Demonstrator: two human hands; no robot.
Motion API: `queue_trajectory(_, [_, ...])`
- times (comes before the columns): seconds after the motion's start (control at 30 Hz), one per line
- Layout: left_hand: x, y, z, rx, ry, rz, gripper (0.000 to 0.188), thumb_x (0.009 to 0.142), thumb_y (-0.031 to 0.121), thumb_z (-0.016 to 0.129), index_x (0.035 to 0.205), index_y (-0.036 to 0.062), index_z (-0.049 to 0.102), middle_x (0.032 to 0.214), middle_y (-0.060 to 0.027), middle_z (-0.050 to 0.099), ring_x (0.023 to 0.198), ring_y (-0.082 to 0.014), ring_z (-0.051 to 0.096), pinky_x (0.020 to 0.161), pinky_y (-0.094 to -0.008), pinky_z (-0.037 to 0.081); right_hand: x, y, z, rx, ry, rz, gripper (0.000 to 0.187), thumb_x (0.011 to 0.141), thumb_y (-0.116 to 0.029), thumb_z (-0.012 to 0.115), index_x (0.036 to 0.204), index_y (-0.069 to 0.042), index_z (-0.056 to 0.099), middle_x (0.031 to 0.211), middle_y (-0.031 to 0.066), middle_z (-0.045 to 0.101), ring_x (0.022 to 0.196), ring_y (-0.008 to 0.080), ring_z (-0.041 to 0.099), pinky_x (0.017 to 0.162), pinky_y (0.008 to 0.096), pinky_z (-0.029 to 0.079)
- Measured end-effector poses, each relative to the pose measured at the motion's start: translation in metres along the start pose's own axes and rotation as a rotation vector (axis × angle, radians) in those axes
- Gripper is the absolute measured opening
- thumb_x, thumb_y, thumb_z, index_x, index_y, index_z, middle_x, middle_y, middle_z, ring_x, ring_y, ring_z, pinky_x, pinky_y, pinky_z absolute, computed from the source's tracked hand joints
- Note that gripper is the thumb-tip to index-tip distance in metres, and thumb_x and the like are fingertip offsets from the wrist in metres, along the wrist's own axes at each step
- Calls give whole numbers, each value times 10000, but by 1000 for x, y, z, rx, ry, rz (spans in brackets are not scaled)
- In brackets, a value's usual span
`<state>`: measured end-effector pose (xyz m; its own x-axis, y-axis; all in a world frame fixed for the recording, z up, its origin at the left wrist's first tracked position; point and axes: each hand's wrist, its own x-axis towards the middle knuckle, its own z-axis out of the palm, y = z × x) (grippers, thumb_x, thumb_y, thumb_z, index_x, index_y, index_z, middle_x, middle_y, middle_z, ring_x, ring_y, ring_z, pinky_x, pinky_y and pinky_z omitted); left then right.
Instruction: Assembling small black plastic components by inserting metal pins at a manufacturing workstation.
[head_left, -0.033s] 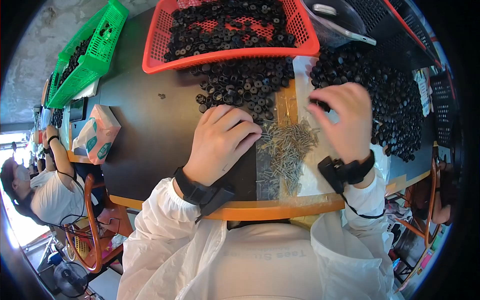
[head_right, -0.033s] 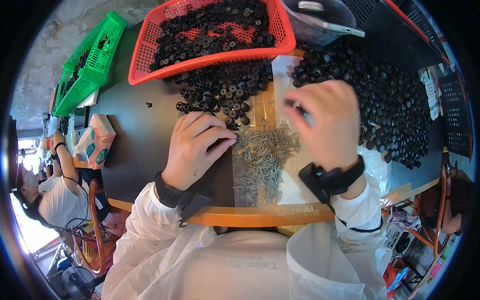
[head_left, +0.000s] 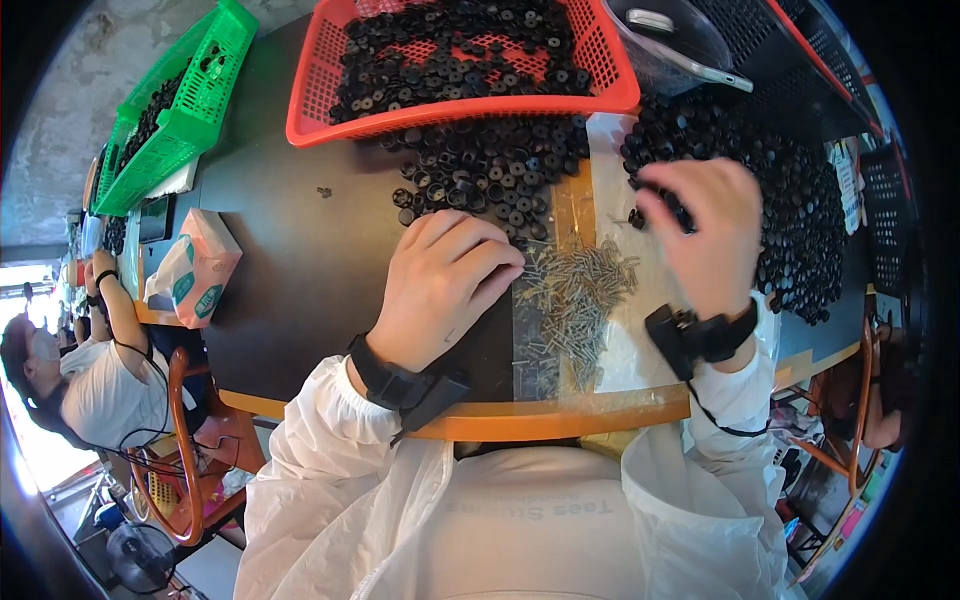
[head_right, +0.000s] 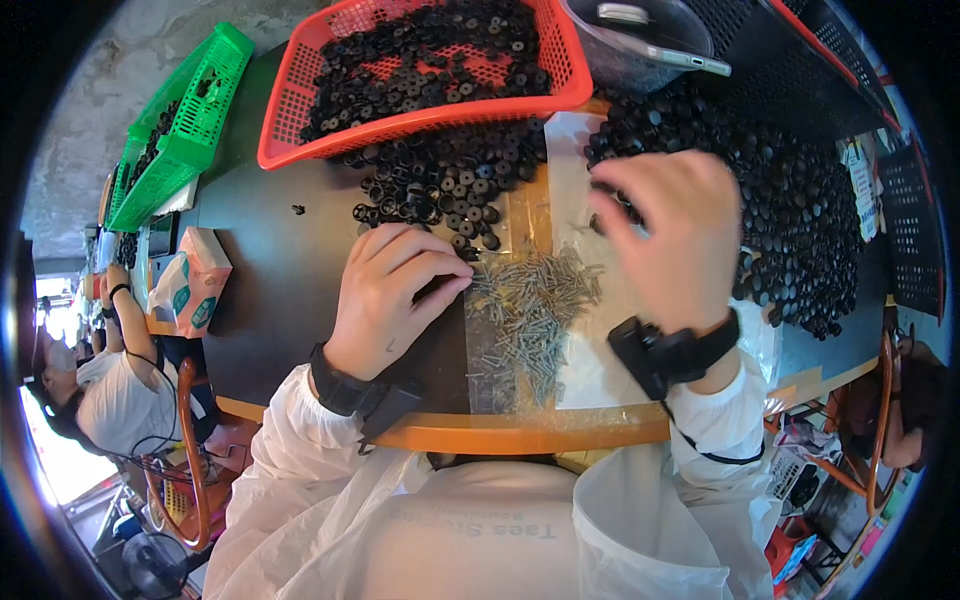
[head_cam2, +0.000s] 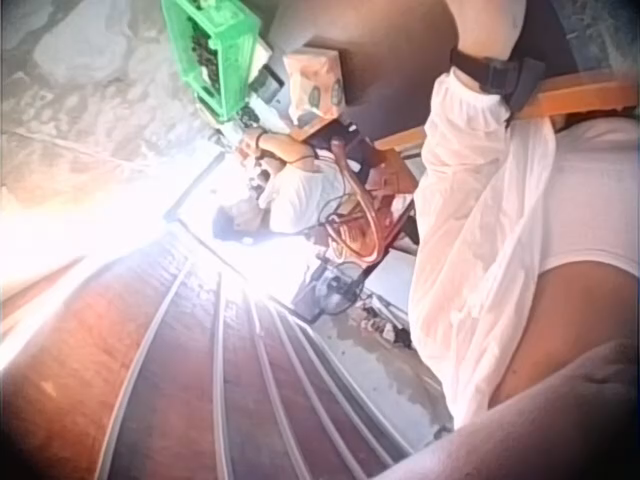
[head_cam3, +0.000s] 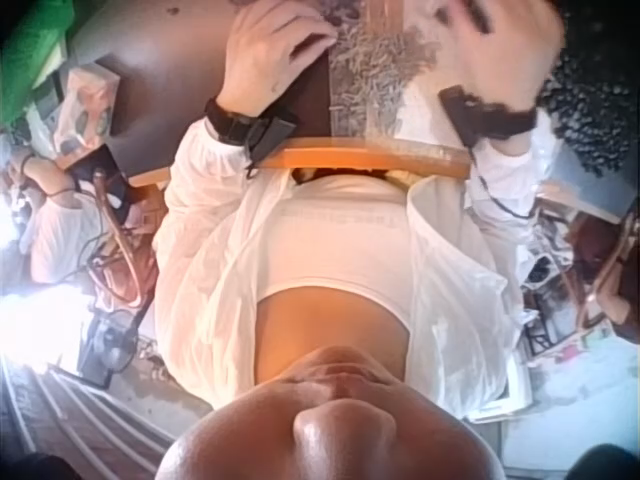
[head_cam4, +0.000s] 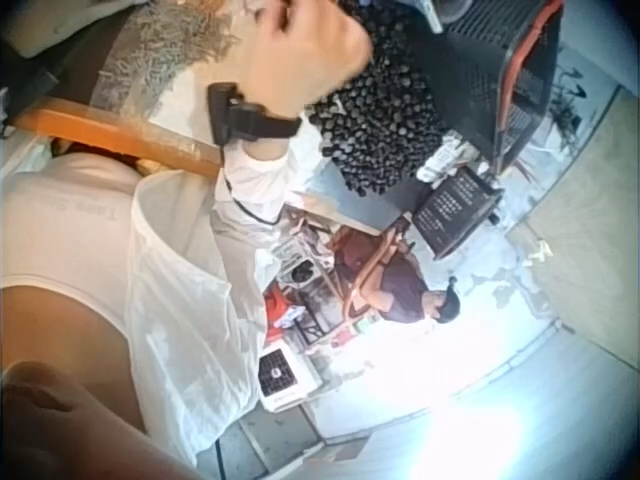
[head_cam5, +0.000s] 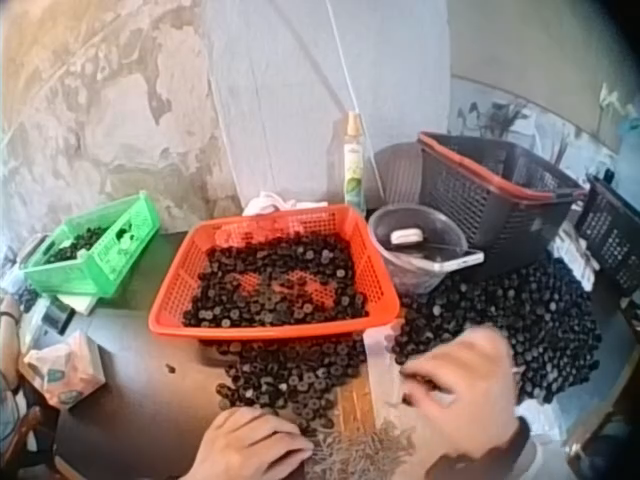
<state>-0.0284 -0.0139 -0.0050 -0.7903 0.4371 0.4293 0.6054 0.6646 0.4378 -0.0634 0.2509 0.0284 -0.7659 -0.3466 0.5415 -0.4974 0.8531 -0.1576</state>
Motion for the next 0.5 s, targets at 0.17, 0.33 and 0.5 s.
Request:
queue_trajectory(0.17, [-1,3,-1,-87,61,-20,192,699,45,783,847,106,677,870,-15,689,845,-231,617,787,-356,473,10,24,-21,-139,108,112,353,774,-76,722,1116,-160,694,1104,75,640,1039,286,555,884,402,447])
queue_trajectory(0.33, [3,-2,-1,-87,133,-48,220,696,38,767,884,131,698,840,3,662,788,-208,607,717,-335,474,5,-19,16,155,-208,-77,230,732,-230,775,922,-124,701,941,-7,651,953,243,554,890,397,418])
queue_trajectory(0.5, [4,-4,-2,-96,139,-23,228,696,22,765,900,113,721,847,-19,672,783,-226,609,711,-336,477,5,-40,36,185,-224,-97,255,709,-264,787,903,-127,693,902,-10,632,902,231,538,907,388,403])
